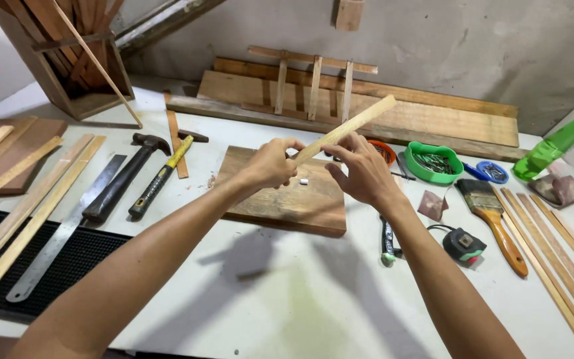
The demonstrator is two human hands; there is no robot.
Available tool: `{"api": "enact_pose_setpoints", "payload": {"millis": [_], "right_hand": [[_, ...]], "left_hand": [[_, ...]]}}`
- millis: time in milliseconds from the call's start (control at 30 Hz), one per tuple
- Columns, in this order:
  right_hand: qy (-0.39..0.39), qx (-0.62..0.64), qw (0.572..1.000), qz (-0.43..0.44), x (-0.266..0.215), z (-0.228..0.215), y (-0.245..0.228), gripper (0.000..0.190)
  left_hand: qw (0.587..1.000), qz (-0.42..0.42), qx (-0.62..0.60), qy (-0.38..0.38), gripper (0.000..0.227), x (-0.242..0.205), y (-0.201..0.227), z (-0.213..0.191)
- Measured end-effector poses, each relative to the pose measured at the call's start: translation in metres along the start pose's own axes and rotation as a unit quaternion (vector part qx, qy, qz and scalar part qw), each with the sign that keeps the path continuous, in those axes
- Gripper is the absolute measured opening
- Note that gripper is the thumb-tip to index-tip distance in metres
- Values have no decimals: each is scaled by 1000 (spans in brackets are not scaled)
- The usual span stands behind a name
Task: The recorder is measuring, marking, and checking wooden strips on a workbench for a furniture project.
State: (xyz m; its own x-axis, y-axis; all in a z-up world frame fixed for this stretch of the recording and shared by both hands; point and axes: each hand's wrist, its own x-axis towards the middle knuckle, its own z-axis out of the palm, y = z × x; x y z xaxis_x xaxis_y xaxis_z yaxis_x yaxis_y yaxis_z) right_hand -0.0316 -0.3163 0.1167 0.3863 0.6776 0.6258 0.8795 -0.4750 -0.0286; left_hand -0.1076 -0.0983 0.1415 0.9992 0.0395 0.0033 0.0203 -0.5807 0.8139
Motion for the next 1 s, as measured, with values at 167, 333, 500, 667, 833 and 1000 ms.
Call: {"api": "enact_pose_setpoints", "payload": {"millis": [167,333,500,667,833,1000], "right_hand": [[-23,-18,999,29,-25,8,15,28],[-16,-7,999,39,-15,18,18,17],[0,-49,998,-35,8,29,20,12],[-78,-14,997,-2,22,54,26,17],[-98,18,995,7,15,90,46,21],[-123,-18,991,41,2,120,54,22]], "left_hand": [[990,34,131,-47,38,10,-20,-3],[976,36,205,-59,48,20,-35,-23],[964,77,245,-71,49,30,-48,-49],[952,121,279,-43,40,46,-67,-68],[962,108,249,-24,33,65,-99,-56],[947,158,279,5,22,85,-129,-39]]}}
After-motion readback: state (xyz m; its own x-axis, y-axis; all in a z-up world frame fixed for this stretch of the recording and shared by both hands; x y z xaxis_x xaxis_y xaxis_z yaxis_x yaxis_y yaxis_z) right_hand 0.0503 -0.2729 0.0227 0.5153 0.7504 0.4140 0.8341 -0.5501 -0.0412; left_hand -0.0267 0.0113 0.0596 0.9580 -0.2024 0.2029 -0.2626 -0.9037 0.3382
